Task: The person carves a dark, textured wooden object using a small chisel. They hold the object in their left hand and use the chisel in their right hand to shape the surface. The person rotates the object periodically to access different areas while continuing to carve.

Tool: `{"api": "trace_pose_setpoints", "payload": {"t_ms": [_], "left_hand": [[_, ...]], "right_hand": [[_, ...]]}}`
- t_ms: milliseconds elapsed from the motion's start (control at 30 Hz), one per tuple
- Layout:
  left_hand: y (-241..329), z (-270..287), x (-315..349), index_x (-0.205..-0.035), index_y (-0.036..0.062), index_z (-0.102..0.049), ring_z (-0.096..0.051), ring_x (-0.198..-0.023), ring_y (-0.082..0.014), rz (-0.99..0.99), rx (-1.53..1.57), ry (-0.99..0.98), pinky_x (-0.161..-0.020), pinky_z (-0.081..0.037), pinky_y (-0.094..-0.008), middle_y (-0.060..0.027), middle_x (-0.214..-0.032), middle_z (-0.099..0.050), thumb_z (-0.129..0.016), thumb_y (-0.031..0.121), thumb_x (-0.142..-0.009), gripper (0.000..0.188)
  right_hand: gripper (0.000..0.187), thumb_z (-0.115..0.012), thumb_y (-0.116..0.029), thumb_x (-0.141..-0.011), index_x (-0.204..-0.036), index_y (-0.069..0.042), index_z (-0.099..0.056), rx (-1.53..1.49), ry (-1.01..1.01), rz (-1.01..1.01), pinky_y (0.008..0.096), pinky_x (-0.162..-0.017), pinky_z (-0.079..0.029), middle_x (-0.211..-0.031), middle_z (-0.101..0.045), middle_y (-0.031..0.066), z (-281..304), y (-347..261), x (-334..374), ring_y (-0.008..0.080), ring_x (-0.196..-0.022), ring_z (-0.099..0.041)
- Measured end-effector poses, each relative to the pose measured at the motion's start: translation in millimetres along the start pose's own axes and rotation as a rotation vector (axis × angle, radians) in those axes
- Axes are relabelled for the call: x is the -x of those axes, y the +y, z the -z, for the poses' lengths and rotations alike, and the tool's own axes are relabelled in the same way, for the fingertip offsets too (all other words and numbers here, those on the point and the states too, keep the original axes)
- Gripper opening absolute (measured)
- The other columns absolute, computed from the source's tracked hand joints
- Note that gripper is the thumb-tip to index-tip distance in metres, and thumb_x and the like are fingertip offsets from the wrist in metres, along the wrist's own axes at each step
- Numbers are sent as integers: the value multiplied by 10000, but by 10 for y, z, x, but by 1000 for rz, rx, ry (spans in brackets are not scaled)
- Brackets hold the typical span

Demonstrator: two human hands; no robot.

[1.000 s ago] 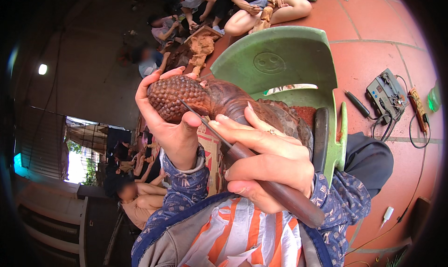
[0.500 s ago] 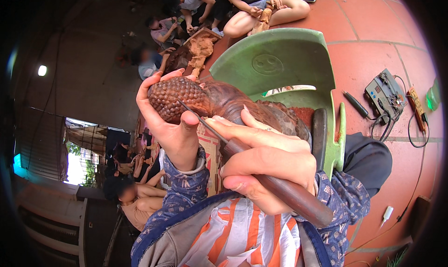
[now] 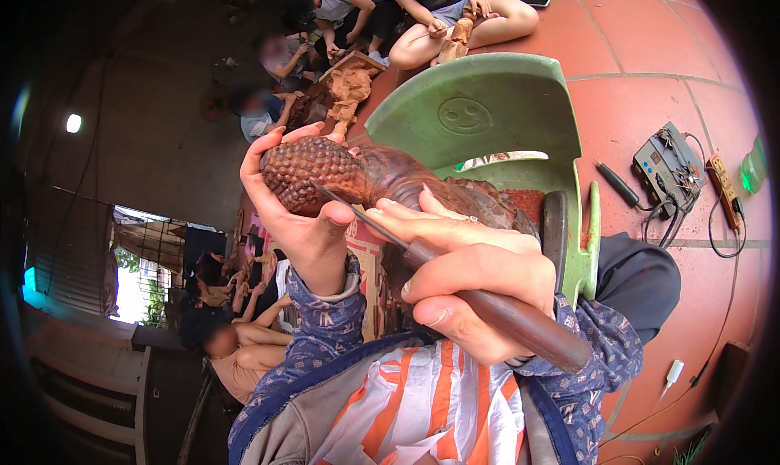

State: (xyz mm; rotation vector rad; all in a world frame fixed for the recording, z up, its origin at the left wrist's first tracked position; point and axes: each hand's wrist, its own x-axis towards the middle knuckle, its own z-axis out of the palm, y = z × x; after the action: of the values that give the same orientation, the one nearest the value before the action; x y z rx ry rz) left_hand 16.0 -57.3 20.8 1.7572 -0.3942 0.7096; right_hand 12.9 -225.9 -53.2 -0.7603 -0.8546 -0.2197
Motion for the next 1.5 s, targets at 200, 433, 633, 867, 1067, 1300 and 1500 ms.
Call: {"api": "trace_pose_setpoints", "payload": {"t_ms": [200, 433, 633, 867, 1067, 1300, 1500], "left_hand": [[19, 6, 7, -1269, 58, -333, -536, -1061, -191, -4, -35, 8, -924, -452, -319, -121, -1206, -486, -917, 261, -523, 970], [58, -30, 6, -1276, 59, -330, -531, -1062, -187, 42, 13, 15, -922, -446, -313, -118, -1213, -471, -909, 307, -528, 978], [46, -35, 16, -1259, 60, -336, -539, -1042, -174, 12, -80, 25, -898, -463, -305, -102, -1192, -467, -919, 296, -497, 988], [-4, -9, 21, -1289, 55, -336, -573, -1048, -202, -60, -209, 14, -892, -492, -313, -124, -1187, -532, -914, 277, -510, 995], [8, -1, 25, -1279, 59, -336, -560, -1056, -196, -54, -187, -3, -900, -485, -313, -120, -1188, -517, -914, 218, -532, 958], [19, 9, 20, -1271, 62, -323, -541, -1054, -185, -27, -138, -30, -906, -477, -307, -121, -1209, -485, -923, 174, -523, 966], [44, 38, 10, -1322, 56, -291, -540, -1088, -214, -23, -156, -43, -924, -477, -326, -135, -1224, -481, -932, 257, -481, 1076]], "right_hand": [[196, -673, -222, -828, -858, -32, -634, 170, -11, 15, 569, -1010, -344, -1118, -591, 330, -66, -62, -30, 445, -1146, -543], [258, -651, -282, -843, -804, -29, -623, 483, -68, 22, 592, -1005, -340, -1051, -627, 312, -136, -379, -200, 445, -1100, -574], [305, -627, -297, -841, -776, -1, -592, 221, -36, -214, 535, -1007, -382, -938, -659, 278, 62, -464, -503, 391, -980, -643], [264, -267, -337, -1018, -951, -118, -398, -802, -15, -9, 653, -1042, -263, -1167, -509, 405, 449, 102, -442, 507, -1213, -442], [261, -449, -263, -974, -931, -10, -496, -395, 78, -77, 476, -991, -400, -1067, -598, 344, 312, 39, -281, 427, -1084, -580], [187, -630, -173, -834, -839, 10, -662, 34, 31, -47, 440, -969, -427, -902, -687, 186, 173, -141, -288, 313, -1013, -643], [232, -652, -248, -819, -844, -20, -683, -174, -56, 21, 477, -998, -405, -987, -670, 238, 183, -105, -287, 352, -1039, -633]]}}
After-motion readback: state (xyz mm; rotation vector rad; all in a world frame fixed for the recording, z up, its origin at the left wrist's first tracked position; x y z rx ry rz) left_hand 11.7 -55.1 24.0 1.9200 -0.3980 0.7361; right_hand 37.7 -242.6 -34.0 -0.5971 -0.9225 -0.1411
